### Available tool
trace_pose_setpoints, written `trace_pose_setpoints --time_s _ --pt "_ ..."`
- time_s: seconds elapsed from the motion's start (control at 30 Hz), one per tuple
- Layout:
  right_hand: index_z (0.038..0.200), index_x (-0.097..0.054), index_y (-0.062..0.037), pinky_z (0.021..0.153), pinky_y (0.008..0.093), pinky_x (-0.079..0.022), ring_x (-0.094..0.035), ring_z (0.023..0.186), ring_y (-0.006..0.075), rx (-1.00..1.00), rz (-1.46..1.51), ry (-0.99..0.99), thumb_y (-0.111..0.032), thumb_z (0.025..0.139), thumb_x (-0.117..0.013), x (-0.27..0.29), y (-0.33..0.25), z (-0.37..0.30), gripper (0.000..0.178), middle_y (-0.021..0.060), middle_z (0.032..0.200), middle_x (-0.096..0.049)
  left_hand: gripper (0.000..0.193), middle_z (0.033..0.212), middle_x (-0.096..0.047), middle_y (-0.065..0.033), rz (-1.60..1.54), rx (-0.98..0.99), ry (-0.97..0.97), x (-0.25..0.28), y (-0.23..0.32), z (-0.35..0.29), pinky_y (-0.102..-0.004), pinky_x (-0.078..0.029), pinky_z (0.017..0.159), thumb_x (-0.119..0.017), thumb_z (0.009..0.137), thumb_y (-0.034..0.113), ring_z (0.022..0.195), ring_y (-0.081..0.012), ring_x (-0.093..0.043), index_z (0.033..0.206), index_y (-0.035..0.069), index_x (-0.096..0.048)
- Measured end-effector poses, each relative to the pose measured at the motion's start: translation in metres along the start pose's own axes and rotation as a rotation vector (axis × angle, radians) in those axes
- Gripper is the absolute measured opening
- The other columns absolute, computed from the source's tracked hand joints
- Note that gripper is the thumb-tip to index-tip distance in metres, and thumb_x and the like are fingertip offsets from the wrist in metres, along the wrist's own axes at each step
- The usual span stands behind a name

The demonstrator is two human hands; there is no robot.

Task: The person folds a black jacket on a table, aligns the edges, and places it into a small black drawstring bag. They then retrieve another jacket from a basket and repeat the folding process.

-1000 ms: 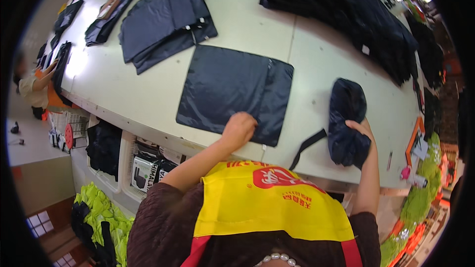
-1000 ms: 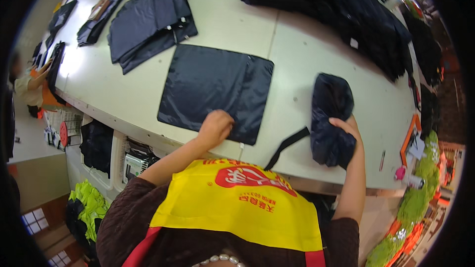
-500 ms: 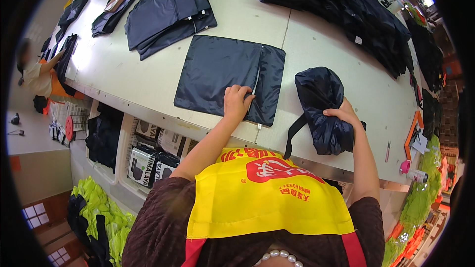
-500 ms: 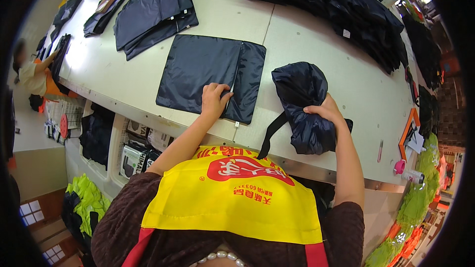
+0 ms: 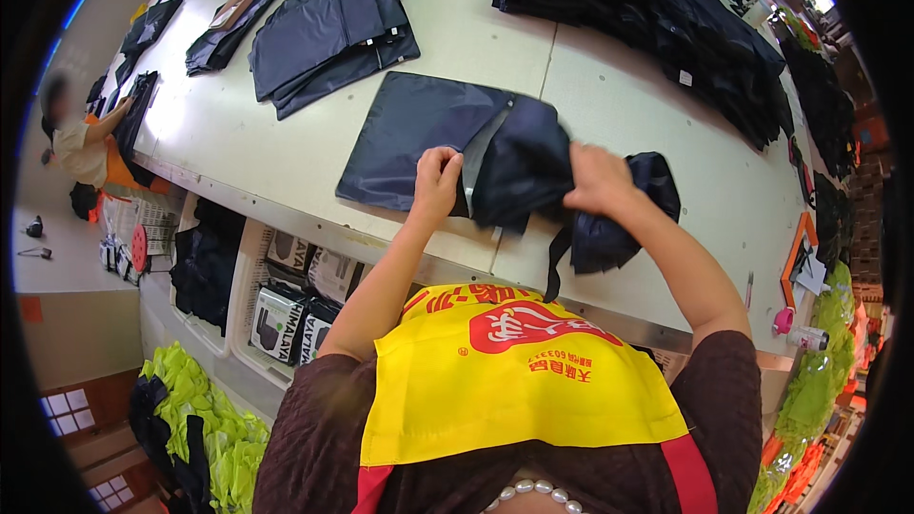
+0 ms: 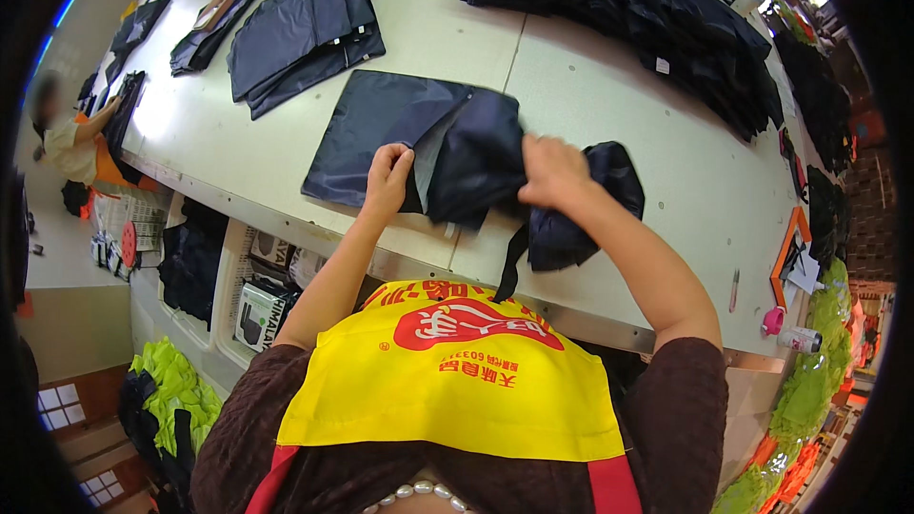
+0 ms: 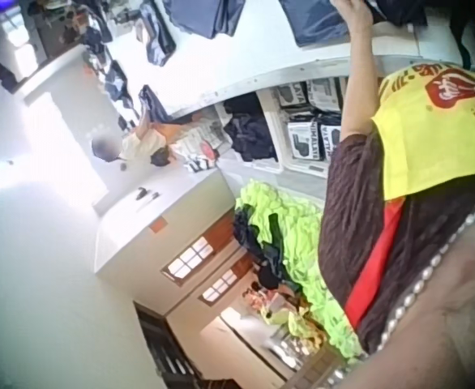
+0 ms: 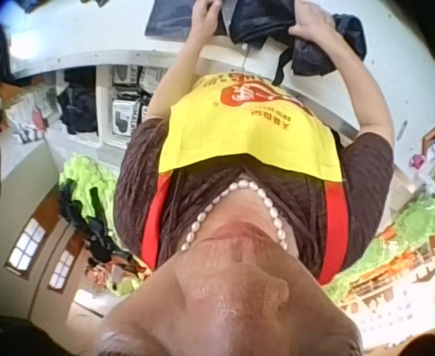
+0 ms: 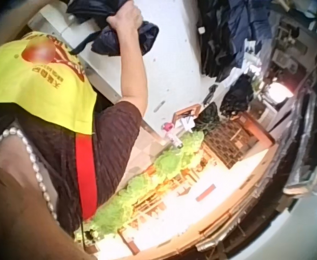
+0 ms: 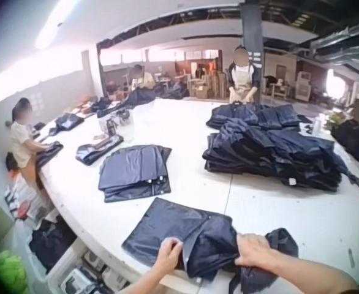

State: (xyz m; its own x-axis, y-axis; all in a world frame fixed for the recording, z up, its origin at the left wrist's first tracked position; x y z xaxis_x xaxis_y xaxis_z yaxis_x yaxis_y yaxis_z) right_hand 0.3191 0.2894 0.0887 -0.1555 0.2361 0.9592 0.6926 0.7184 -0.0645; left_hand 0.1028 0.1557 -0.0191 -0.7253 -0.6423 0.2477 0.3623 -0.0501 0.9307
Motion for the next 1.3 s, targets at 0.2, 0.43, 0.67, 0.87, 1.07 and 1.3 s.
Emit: trace_pose_setpoints --time_s 0.2,0.43,0.67,0.87,1.07,1.3 --pt "0.101 -0.051 0.0007 0.079 0.0429 -0.048 -0.060 0.091 0.0374 0.315 0.179 -0.332 -0.039 0.055 -0.077 -0.023 -0.042 -0.007 0.067 0.0216 0.093 -0.062 0.009 0.087 -0.053 -0.0110 0.180 -0.267 -0.250 0.009 0.057 -0.012 -0.0355 -0.039 0.080 -0.061 0.081 0.007 0.088 -0.0292 -0.049 0.083 0.003 -0.053" --pt "0.099 -0.052 0.0020 0.076 0.0430 -0.049 -0.059 0.090 0.0377 0.457 0.161 -0.234 -0.035 0.056 -0.077 -0.028 -0.054 -0.022 0.062 0.0216 0.091 -0.061 0.007 0.103 -0.054 -0.0129 -0.102 -0.135 0.011 0.020 0.043 -0.013 -0.0294 -0.040 0.085 -0.056 0.085 0.002 0.095 -0.0248 -0.052 0.088 0.001 -0.051" --pt "0.100 -0.055 0.0007 0.079 0.0417 -0.048 -0.061 0.092 0.0366 0.059 0.368 -0.247 -0.040 0.053 -0.079 -0.035 -0.024 -0.010 0.066 0.0215 0.095 -0.064 0.009 0.085 -0.056 -0.0139 0.376 -0.386 -0.144 0.028 0.076 -0.032 -0.0352 -0.045 0.074 -0.060 0.082 0.003 0.083 -0.0316 -0.055 0.086 0.002 -0.052" --pt "0.105 -0.058 -0.0002 0.082 0.0393 -0.048 -0.061 0.096 0.0346 -0.142 0.481 -0.130 -0.038 0.054 -0.079 -0.039 -0.010 -0.013 0.067 0.0212 0.100 -0.064 0.015 0.081 -0.055 -0.0123 0.559 -0.637 -0.317 0.021 0.093 -0.023 -0.0392 -0.046 0.065 -0.062 0.081 0.005 0.074 -0.0309 -0.055 0.091 0.003 -0.051" --pt "0.110 -0.059 0.0019 0.088 0.0344 -0.044 -0.060 0.101 0.0302 -0.115 0.855 0.067 -0.028 0.063 -0.074 -0.091 0.013 0.011 0.058 0.0226 0.108 -0.062 0.020 0.087 -0.056 -0.0117 0.601 -0.703 -0.618 -0.029 0.107 -0.066 -0.0382 -0.045 0.074 -0.063 0.080 0.007 0.082 -0.0294 -0.055 0.096 0.004 -0.053" --pt "0.115 -0.056 -0.0003 0.079 0.0294 -0.053 -0.063 0.091 0.0238 -0.222 1.750 -0.114 -0.030 0.090 -0.055 -0.060 0.012 -0.022 0.039 0.0142 0.110 -0.062 0.057 0.120 -0.049 -0.0210 0.344 -0.634 -0.282 0.020 0.094 -0.088 -0.0407 -0.039 0.093 -0.066 0.073 0.006 0.111 -0.0364 -0.048 0.124 0.001 -0.041"
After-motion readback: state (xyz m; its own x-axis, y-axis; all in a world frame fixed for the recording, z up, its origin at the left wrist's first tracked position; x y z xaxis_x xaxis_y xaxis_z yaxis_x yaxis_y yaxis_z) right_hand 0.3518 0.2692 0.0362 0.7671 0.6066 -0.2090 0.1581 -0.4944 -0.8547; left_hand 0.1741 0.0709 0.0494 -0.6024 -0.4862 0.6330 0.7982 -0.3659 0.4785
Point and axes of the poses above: each hand's wrist, its own z-axis towards the middle knuckle, its own x-axis out of the back of the hand, y = z × x, the point moved 2 cm from there along z, towards the middle knuckle
